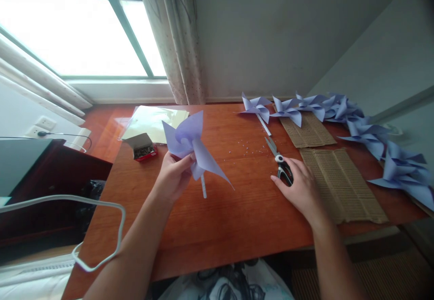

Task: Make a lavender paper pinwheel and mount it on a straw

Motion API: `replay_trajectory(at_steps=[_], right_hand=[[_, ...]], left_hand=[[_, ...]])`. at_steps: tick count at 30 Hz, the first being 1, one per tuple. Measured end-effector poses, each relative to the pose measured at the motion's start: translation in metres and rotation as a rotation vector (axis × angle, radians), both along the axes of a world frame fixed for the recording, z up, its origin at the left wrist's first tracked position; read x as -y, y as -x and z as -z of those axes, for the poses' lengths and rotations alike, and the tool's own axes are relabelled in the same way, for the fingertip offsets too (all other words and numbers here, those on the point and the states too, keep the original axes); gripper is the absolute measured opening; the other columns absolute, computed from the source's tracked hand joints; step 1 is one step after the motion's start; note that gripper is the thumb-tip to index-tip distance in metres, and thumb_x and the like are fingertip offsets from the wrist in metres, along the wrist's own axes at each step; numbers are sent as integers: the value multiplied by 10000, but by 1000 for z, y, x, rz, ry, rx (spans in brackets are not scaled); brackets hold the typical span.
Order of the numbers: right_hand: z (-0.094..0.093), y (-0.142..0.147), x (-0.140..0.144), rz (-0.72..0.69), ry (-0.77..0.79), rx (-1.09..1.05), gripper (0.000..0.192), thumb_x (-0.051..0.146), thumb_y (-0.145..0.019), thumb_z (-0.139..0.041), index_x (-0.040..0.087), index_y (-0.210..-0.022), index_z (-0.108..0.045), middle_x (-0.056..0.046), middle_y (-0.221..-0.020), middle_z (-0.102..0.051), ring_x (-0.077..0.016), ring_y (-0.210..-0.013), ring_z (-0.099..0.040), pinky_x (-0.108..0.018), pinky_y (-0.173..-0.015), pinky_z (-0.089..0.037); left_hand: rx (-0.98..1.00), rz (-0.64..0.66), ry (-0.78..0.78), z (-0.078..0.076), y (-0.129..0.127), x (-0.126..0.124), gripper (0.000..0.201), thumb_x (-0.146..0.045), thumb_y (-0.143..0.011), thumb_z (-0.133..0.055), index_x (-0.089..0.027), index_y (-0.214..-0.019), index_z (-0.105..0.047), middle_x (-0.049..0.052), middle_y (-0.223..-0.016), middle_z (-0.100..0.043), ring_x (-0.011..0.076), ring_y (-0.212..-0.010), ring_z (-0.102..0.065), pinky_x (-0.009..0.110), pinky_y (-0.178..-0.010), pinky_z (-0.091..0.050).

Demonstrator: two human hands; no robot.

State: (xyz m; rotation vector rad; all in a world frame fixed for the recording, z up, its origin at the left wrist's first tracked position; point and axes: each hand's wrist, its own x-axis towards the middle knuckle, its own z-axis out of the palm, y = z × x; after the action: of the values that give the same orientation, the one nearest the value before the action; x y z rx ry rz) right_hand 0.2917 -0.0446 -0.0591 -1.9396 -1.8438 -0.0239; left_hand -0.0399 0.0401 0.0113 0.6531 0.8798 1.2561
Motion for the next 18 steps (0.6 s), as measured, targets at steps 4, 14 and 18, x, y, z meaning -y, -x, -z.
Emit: replay_trajectory(at_steps=[4, 14, 18], right_hand=[[-2, 11, -3, 20, -14, -19, 573, 364, -828, -659, 187, -1366, -568, -167, -1254, -672, -351, -1177, -616, -532, -1030, -492], [-16, 47, -11, 10, -102, -139, 552, 297, -803, -636, 141, -1331, -605, -176, -1238, -680, -347, -1158, -613, -520, -1038, -505], [-17, 65, -15, -52, -69, -156, 538, 273, -794, -644, 187, -1323, -603, -154, -1240, -679, -351, -1156, -599, -539, -1031, -496]], left_hand=[[4, 1, -2, 1, 0, 0, 402, -258, -554, -958, -103, -866, -758, 48, -751, -732, 134, -634, -663, 220, -583, -541], [36, 6, -18, 0, 0, -1, 320, -216, -577, -943, -113, -815, -756, 21, -703, -715, 103, -600, -634, 180, -552, -516], [27, 11, -25, 0, 0, 0, 259, -192, -589, -931, -109, -739, -737, 9, -648, -685, 95, -571, -612, 180, -545, -508]])
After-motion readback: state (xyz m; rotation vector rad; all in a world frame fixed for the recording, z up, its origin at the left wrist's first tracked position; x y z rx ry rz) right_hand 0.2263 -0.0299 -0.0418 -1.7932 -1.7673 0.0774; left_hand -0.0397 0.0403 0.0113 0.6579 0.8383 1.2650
